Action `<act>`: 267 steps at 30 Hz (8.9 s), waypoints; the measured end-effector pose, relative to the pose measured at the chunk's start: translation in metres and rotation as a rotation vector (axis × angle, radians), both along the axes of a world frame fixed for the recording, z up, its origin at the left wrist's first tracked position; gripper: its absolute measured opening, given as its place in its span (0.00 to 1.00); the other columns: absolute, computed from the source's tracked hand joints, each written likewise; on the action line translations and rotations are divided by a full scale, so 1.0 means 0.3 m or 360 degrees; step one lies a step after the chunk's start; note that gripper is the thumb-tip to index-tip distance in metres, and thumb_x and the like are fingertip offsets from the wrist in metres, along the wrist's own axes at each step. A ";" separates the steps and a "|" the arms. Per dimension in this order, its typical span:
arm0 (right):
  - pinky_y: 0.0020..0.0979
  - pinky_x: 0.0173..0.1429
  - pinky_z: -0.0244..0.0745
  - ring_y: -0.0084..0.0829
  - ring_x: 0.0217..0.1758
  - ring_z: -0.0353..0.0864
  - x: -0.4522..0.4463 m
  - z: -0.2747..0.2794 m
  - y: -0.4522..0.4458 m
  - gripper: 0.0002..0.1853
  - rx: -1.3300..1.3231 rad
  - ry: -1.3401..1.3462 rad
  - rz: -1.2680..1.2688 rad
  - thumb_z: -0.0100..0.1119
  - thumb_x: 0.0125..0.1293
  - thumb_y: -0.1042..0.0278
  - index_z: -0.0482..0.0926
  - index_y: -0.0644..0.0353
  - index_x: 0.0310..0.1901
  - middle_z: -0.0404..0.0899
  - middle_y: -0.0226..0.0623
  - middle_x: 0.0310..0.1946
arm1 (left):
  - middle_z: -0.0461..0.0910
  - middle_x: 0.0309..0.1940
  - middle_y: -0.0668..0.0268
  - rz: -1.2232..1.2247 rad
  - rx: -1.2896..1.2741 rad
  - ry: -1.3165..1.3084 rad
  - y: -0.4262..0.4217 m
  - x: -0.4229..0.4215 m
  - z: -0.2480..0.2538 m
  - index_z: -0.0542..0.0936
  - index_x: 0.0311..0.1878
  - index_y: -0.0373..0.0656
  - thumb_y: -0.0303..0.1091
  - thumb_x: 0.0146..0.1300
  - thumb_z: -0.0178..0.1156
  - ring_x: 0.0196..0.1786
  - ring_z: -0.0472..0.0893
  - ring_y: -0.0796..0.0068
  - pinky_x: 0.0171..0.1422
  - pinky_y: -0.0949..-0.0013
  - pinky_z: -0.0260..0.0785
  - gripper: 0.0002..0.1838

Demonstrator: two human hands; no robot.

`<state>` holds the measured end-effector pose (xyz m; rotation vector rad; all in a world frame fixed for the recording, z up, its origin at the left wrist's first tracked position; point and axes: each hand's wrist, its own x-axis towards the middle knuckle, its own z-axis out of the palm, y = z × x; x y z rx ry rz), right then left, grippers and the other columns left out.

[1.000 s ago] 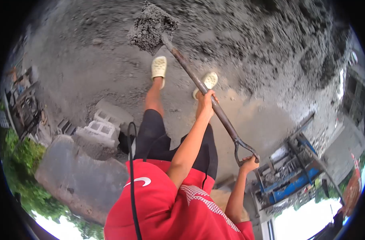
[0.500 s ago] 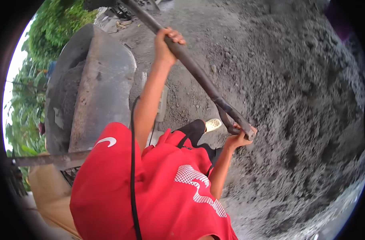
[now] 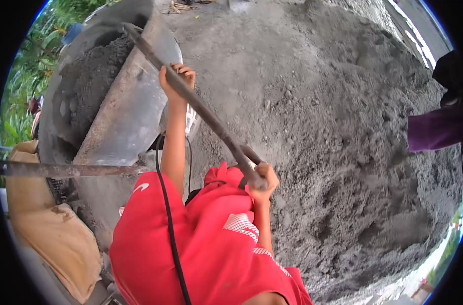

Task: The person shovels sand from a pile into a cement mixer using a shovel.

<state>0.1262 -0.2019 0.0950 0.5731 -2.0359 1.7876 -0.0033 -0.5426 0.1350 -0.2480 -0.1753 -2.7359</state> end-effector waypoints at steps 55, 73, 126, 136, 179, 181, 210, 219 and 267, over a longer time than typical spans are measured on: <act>0.34 0.22 0.57 0.34 0.13 0.65 1.312 0.636 1.027 0.13 0.1544 -0.0788 -0.2748 0.51 0.59 0.65 0.69 0.54 0.17 0.68 0.32 0.12 | 0.33 0.74 0.61 -0.3123 -0.2551 0.0336 2.462 0.990 -0.090 0.40 0.73 0.49 0.61 0.54 0.48 0.72 0.50 0.50 0.66 0.42 0.46 0.49; 0.45 0.34 0.76 0.47 0.26 0.81 0.851 0.293 1.539 0.21 0.1170 -0.1539 -0.3335 0.50 0.56 0.47 0.81 0.57 0.21 0.79 0.47 0.21 | 0.55 0.64 0.47 -0.2717 -0.2039 -0.0374 2.133 0.160 -0.410 0.56 0.63 0.31 0.08 0.40 0.33 0.66 0.61 0.45 0.66 0.56 0.65 0.38; 0.41 0.35 0.75 0.44 0.32 0.82 0.789 0.527 0.614 0.13 0.0875 -0.1709 -0.1908 0.56 0.46 0.74 0.74 0.64 0.36 0.79 0.48 0.26 | 0.74 0.53 0.60 -0.4328 -0.1171 -0.0646 1.941 0.954 -0.118 0.74 0.49 0.43 0.54 0.59 0.48 0.56 0.74 0.59 0.58 0.58 0.67 0.25; 0.38 0.39 0.79 0.42 0.35 0.83 0.614 0.186 1.153 0.14 0.0870 -0.1917 -0.2066 0.62 0.40 0.64 0.83 0.62 0.30 0.82 0.45 0.30 | 0.61 0.63 0.54 -0.3117 -0.2513 -0.0158 2.154 0.517 -0.416 0.42 0.72 0.49 0.58 0.64 0.39 0.56 0.73 0.57 0.56 0.55 0.62 0.39; 0.42 0.38 0.77 0.44 0.33 0.83 0.351 -0.180 1.096 0.15 0.0780 -0.1719 -0.2019 0.58 0.51 0.62 0.76 0.65 0.35 0.81 0.47 0.27 | 0.74 0.32 0.64 -0.1767 -0.2583 0.0612 2.306 0.474 -0.422 0.71 0.48 0.39 0.29 0.68 0.43 0.33 0.73 0.76 0.41 0.71 0.68 0.10; 0.42 0.38 0.77 0.44 0.33 0.83 0.412 -0.139 1.151 0.15 0.0803 -0.1772 -0.2010 0.58 0.50 0.62 0.76 0.66 0.36 0.81 0.47 0.27 | 0.73 0.31 0.65 -0.1830 -0.2578 0.0541 2.343 0.536 -0.355 0.71 0.48 0.38 0.29 0.68 0.42 0.32 0.72 0.76 0.39 0.71 0.68 0.11; 0.40 0.41 0.77 0.40 0.37 0.83 0.779 -0.007 1.479 0.11 0.0669 -0.2411 -0.2068 0.57 0.50 0.61 0.83 0.58 0.30 0.83 0.42 0.30 | 0.76 0.31 0.62 -0.2127 -0.2038 0.0772 2.673 0.948 -0.390 0.74 0.34 0.35 0.15 0.57 0.46 0.35 0.76 0.74 0.45 0.71 0.70 0.08; 0.42 0.41 0.77 0.44 0.36 0.83 0.523 -0.315 1.218 0.09 0.0715 -0.2157 -0.2305 0.57 0.50 0.65 0.80 0.58 0.31 0.81 0.46 0.30 | 0.74 0.38 0.60 -0.2033 -0.2572 0.0686 2.416 0.678 -0.593 0.73 0.41 0.34 0.23 0.59 0.49 0.42 0.74 0.70 0.51 0.65 0.66 0.08; 0.35 0.44 0.66 0.37 0.37 0.74 0.868 -1.001 0.438 0.12 0.0077 -0.2026 -0.2532 0.57 0.34 0.77 0.73 0.57 0.26 0.74 0.34 0.27 | 0.67 0.18 0.73 -0.3602 -0.3633 -0.0072 2.104 1.076 -1.546 0.71 0.27 0.51 0.49 0.51 0.57 0.21 0.66 0.76 0.26 0.69 0.57 0.13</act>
